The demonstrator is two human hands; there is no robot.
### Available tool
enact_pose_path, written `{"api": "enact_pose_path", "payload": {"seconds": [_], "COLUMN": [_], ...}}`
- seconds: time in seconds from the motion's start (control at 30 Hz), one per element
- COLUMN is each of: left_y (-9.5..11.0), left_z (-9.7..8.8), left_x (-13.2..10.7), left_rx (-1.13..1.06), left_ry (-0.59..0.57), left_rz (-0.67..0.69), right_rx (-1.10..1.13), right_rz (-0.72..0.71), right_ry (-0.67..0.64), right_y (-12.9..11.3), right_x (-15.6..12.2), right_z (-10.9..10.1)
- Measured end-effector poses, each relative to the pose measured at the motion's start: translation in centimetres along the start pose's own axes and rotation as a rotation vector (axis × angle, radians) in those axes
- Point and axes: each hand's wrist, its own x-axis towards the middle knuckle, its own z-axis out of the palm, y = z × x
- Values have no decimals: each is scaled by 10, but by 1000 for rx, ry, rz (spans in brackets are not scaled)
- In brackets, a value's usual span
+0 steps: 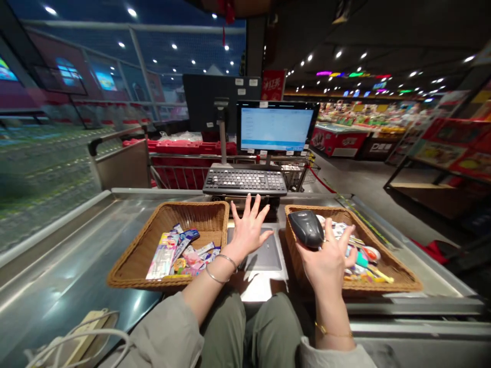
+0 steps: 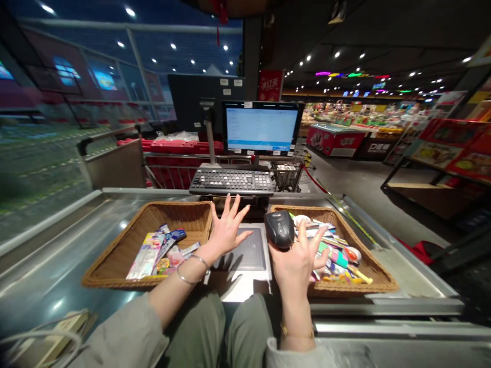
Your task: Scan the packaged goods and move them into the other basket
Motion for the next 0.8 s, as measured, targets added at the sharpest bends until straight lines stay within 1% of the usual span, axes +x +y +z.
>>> {"api": "enact_pose_path", "payload": {"seconds": [0.2,0.3,0.47,0.63,0.8], "left_y": [-58,-81,-116,-150,-173], "left_z": [-11,-13,-10,-6,-4], "left_x": [-24,-36,-57,-71,-74], "left_rx": [46,51,42,52,75], "left_ry": [-52,-70,-103,-183,-273], "left_rz": [-137,-186,-225,-255,-247], "right_rx": [44,67,96,141,153], "right_rz": [-116,-141,-177,-189,-187], "right_ry": [-129,-187,-259,-329,-370], "right_y": [-33,-49,-71,-83,-84], "right_x": [-11,-15,-16,-16,-27], "right_z": [29,40,53,67,83]}}
